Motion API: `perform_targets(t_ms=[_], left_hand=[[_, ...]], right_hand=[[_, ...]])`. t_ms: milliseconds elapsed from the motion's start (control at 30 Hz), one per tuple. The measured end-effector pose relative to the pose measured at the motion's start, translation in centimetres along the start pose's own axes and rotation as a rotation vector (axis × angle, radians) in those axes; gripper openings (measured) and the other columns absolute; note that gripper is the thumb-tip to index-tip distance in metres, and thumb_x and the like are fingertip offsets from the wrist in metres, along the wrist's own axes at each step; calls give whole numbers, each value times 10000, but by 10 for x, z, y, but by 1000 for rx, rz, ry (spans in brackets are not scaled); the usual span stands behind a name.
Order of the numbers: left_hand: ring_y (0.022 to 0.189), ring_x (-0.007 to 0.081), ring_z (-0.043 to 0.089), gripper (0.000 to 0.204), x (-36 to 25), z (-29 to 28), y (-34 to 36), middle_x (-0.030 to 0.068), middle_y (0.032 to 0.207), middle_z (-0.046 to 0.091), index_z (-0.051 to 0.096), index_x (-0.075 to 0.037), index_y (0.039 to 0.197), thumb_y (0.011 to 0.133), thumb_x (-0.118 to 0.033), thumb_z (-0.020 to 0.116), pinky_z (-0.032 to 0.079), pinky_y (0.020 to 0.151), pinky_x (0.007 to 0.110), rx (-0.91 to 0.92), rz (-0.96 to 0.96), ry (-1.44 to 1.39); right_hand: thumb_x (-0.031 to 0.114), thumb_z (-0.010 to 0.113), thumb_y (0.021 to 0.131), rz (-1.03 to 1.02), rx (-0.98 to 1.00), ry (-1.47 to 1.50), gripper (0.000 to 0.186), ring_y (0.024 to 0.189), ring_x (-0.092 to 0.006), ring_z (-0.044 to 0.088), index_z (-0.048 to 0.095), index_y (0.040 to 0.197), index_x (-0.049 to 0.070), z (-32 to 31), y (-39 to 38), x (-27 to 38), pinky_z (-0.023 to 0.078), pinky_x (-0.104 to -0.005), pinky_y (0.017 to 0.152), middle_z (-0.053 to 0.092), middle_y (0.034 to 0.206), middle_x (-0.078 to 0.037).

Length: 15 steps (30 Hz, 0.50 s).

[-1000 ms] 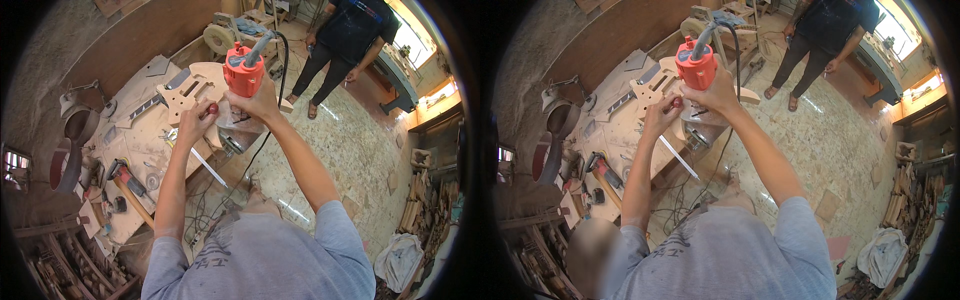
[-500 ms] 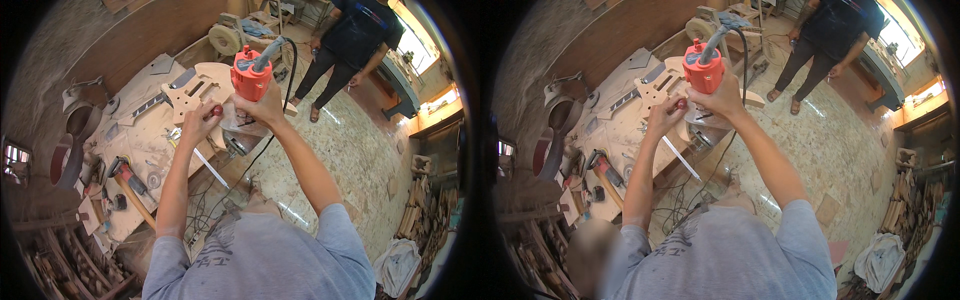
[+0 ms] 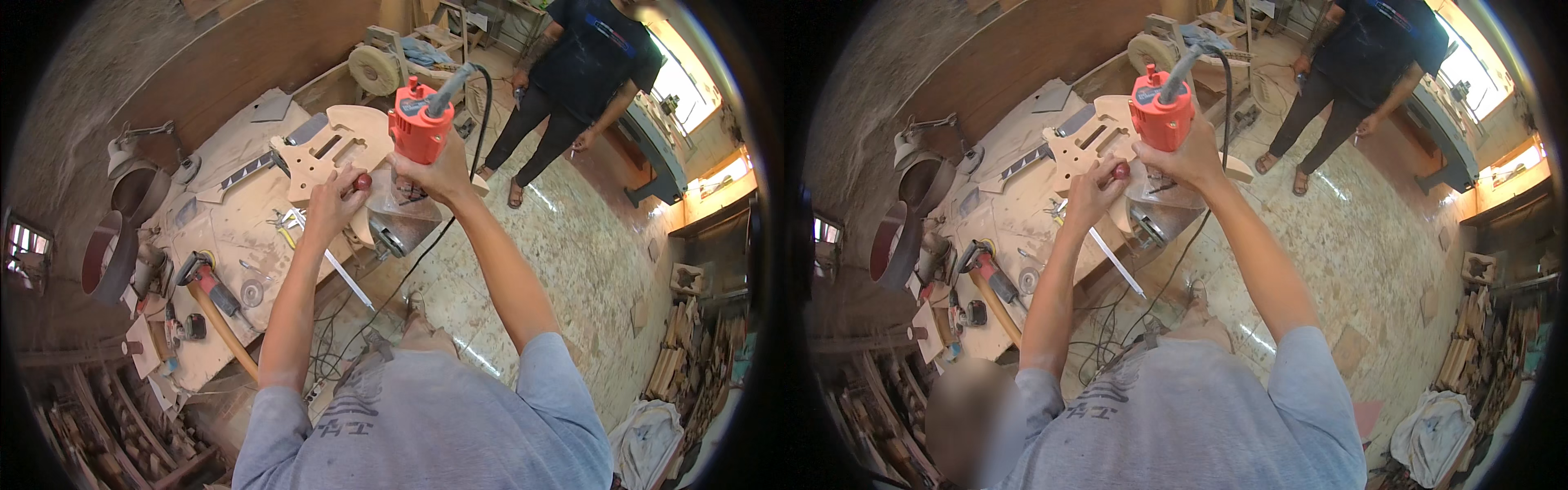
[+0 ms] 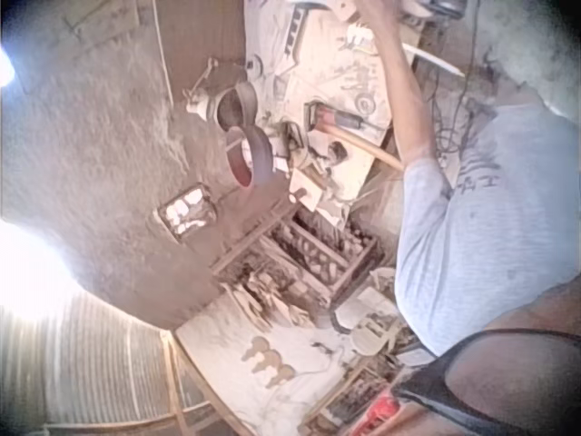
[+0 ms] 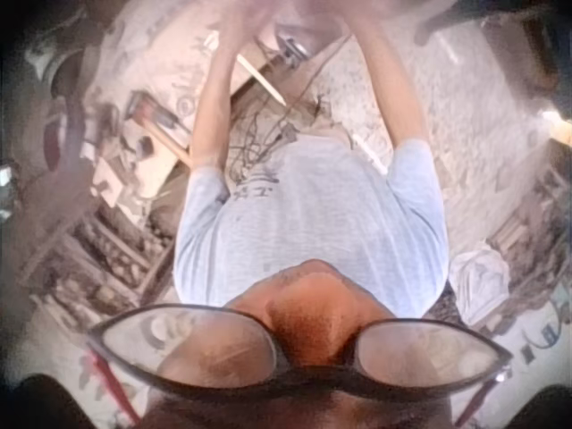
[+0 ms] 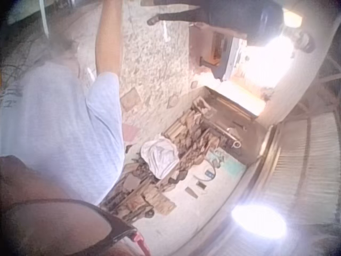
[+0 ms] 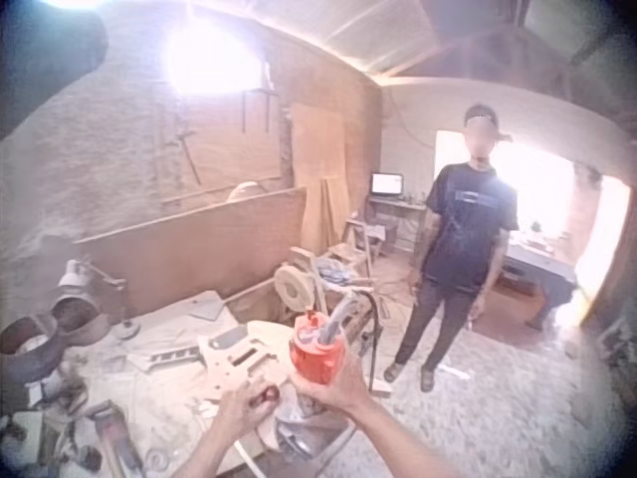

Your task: The person holds an electric guitar neck against a body, aligns a router against the guitar body's bridge area, and then uses a powered router to carve or shape the wood of the body.

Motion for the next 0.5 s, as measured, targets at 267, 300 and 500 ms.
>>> perform_targets(t_ms=[267, 300, 500], left_hand=[[1293, 385, 633, 371, 7, -7, -1, 259, 1096, 756, 732, -108, 1271, 916, -203, 777, 376, 1258, 521, 34, 30, 0], [1267, 387, 649, 370, 7, -8, -1, 260, 1092, 756, 732, -107, 1272, 917, -204, 775, 378, 1258, 516, 43, 11, 0], [1119, 406, 718, 369, -1, -15, -1, 269, 1079, 758, 732, -98, 1270, 922, -216, 772, 394, 1252, 487, 72, -113, -50]], right_hand=[[315, 948, 678, 0, -75, 22, 788, 1074, -260, 747, 572, 1315, 43, 12, -6, 14, 581, -396, 959, 743, 1170, -127], [315, 950, 679, -12, -76, 3, 783, 1065, -258, 749, 572, 1308, 42, 13, -5, 11, 583, -395, 954, 744, 1160, -126], [316, 952, 684, -43, -90, -4, 757, 1046, -264, 759, 572, 1278, 42, 16, -2, 21, 593, -400, 925, 748, 1151, -139]])
Point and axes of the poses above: each hand's wrist, its own y-axis towards the middle knuckle, its own z-axis out of the palm, x = y × z, the point moved 5 cm from there along y, towards the middle knuckle
